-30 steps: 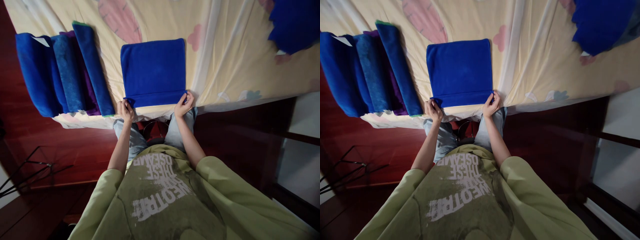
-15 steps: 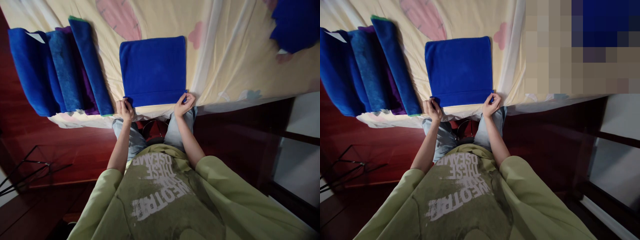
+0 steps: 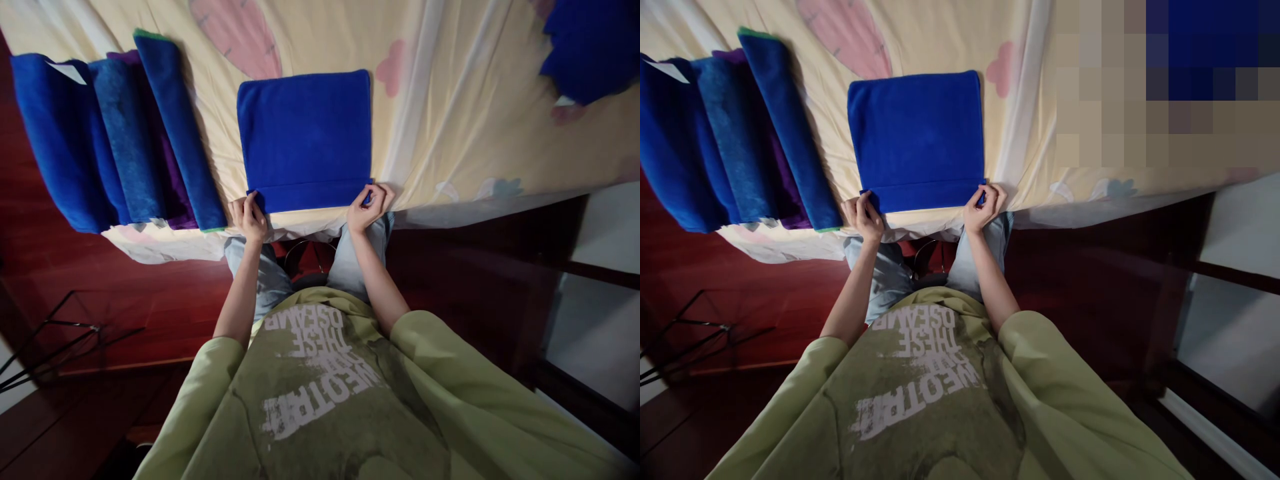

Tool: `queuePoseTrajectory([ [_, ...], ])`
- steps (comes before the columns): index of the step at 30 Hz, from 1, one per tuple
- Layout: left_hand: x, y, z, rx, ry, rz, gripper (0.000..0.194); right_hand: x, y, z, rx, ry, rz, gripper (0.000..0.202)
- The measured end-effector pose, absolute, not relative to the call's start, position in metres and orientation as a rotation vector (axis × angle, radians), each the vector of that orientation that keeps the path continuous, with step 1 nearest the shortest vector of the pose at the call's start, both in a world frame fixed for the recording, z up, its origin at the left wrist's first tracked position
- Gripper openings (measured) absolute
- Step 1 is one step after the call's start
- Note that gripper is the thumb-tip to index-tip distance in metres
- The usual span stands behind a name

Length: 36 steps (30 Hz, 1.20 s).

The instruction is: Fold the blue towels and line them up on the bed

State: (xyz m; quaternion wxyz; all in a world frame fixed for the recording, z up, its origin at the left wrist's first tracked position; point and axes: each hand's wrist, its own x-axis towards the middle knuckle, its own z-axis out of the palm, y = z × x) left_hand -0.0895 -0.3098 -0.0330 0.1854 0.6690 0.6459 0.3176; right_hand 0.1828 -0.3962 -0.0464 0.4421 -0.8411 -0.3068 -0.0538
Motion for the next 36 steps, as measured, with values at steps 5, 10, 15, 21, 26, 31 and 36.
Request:
queuePoseTrajectory([
  [5,-0.089,-0.308,-0.035,1.845,1.793,0.879,0.033,0.186,-0.395,-0.051,-2.084,-0.835,-0.069,0.045],
  [10,-0.089,-0.305,-0.033,1.881,1.748,0.946,0.032,0.186,-0.393,-0.047,-2.036,-0.877,0.048,0.038],
  [15,-0.092,-0.301,-0.010,2.078,1.590,0.846,0.038,0.191,-0.399,-0.029,-1.969,-1.021,0.008,0.041],
  [21,-0.105,-0.306,0.010,2.165,1.474,0.764,0.041,0.212,-0.425,-0.011,-1.893,-1.358,0.209,0.044],
  [26,-0.116,-0.305,0.014,2.164,1.349,0.718,0.045,0.223,-0.438,-0.013,-1.812,-1.496,0.269,0.048],
  [31,-0.121,-0.298,0.016,2.185,1.294,0.641,0.057,0.224,-0.437,-0.015,-1.774,-1.505,0.270,0.050],
  [36,-0.121,-0.295,0.014,2.170,1.292,0.663,0.059,0.222,-0.434,-0.012,-1.777,-1.488,0.258,0.049],
])
